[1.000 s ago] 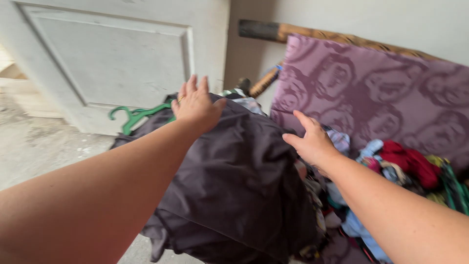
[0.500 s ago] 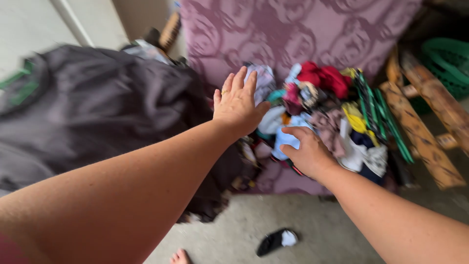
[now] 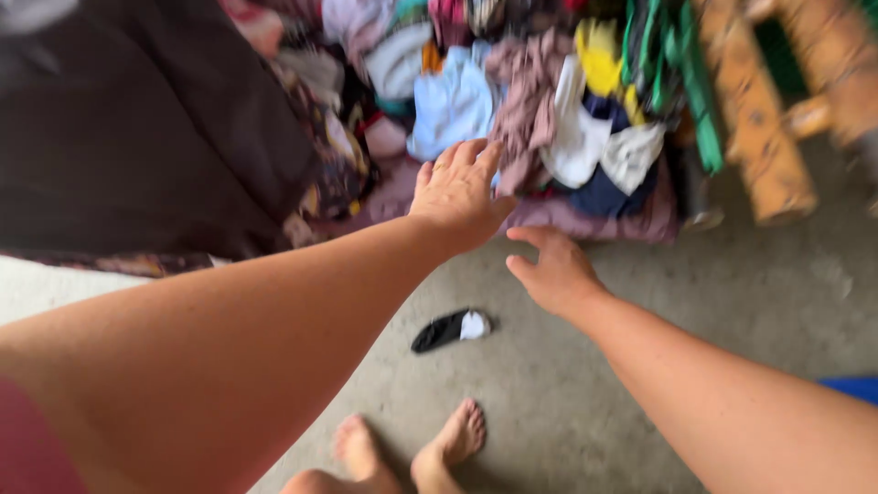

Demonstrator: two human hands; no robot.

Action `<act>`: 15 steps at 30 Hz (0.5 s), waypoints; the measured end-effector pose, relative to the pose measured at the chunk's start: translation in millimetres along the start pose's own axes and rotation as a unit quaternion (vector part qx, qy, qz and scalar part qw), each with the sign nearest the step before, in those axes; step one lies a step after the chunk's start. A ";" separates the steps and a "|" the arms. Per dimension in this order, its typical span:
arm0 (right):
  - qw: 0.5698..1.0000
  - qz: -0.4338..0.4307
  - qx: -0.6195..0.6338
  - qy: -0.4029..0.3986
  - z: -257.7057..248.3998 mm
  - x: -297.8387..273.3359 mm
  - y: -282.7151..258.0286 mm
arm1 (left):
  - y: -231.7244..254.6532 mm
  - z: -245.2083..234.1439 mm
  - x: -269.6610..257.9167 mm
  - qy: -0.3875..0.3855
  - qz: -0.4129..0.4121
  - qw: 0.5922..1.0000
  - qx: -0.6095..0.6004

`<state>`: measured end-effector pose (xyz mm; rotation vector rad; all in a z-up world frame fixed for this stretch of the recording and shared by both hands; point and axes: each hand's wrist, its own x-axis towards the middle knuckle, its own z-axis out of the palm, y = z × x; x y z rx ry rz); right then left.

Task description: The person picks clothes from a pile on a chair, unfolds them, and places them on hangers. Items include a dark blue top, a red and white striped shirt, a dark brown top, a patterned dress, a teal top, a grey t-shirt, and a white t-shirt. The hung clothes are placed on the armrest of the chair.

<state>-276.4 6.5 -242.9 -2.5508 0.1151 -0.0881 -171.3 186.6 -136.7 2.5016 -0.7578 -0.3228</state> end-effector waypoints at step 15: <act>0.971 0.149 0.001 -0.187 185.6 -51.2 74.8 | -108.9 217.9 -34.8 -0.149 -0.073 0.986 0.000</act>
